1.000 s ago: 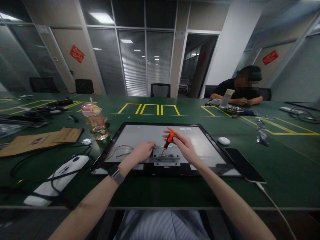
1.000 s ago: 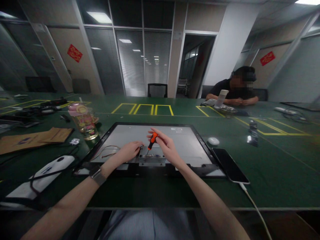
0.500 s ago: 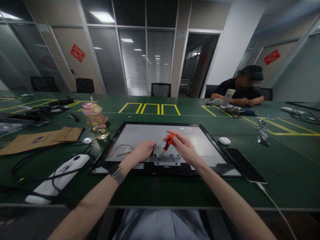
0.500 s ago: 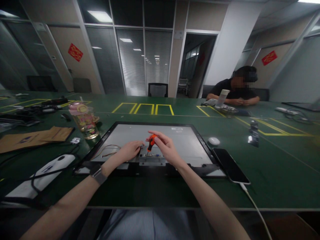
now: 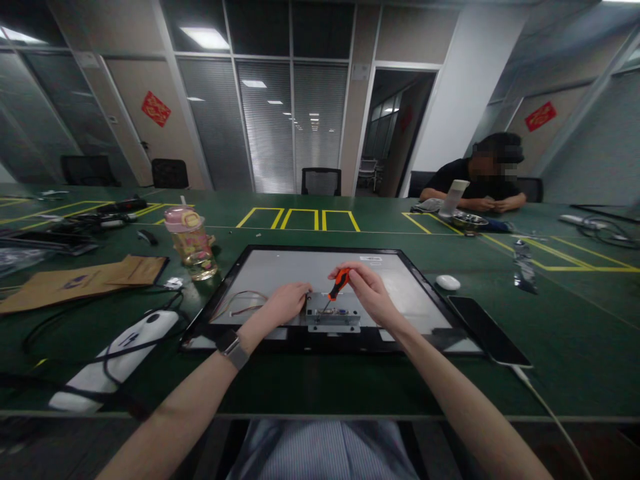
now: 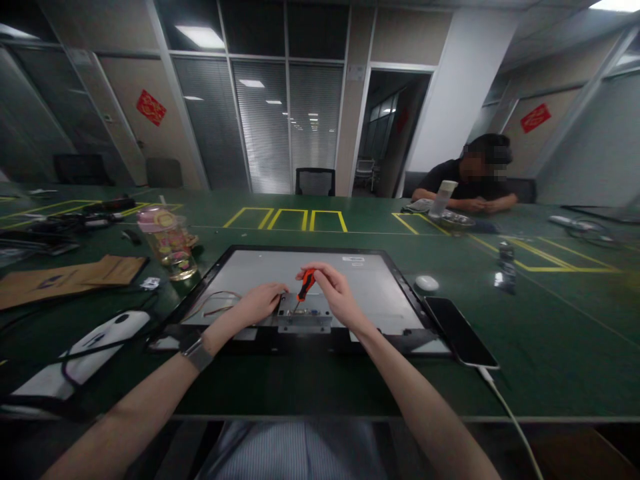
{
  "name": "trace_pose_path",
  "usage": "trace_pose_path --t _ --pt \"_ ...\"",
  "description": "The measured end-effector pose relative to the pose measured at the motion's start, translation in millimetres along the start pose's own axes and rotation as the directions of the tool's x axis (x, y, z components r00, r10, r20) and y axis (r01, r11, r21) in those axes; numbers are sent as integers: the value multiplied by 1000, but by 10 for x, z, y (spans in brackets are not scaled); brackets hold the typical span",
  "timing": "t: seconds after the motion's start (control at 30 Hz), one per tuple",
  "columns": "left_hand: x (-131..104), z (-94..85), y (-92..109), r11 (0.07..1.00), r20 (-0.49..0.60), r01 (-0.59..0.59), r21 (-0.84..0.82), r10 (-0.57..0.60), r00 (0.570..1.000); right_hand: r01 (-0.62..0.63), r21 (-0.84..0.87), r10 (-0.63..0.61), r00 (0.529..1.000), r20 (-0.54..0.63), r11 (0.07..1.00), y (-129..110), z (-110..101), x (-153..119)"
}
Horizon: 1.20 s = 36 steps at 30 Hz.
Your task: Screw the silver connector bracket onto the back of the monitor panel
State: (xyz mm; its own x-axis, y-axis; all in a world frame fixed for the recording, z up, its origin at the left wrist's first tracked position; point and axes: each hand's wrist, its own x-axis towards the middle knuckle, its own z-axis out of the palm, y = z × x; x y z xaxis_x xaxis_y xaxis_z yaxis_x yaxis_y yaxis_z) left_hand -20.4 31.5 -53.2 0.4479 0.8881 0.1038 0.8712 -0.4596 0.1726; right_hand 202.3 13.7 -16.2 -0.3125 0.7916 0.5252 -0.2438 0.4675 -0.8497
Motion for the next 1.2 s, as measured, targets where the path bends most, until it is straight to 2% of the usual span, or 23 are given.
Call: trace_pose_path --t 0.13,0.3,0.43,0.67,0.93,1.1,1.2 --pt "-6 10 -10 1000 -15 -11 -5 11 1000 30 -37 -31 999 -10 999 -13 -3 2" --pt "-15 -6 5 1000 -8 4 -2 -4 1000 -9 -35 9 1000 5 999 -16 4 -12" --pt "-16 -11 8 1000 -7 -1 -11 1 1000 16 -50 -15 1000 18 999 -38 10 -11" --pt "-22 -28 16 1000 -4 3 -12 -3 1000 -41 14 41 999 -10 999 -49 47 -10" --pt "-26 -28 23 1000 -10 -8 6 8 1000 -36 73 36 999 1 997 -70 42 -3" --pt "-13 -10 13 1000 -5 3 11 -3 1000 -108 117 108 994 5 987 -88 69 -9" --pt "-5 1 6 1000 -3 5 2 -5 1000 -84 110 86 996 -16 990 -88 81 -1"
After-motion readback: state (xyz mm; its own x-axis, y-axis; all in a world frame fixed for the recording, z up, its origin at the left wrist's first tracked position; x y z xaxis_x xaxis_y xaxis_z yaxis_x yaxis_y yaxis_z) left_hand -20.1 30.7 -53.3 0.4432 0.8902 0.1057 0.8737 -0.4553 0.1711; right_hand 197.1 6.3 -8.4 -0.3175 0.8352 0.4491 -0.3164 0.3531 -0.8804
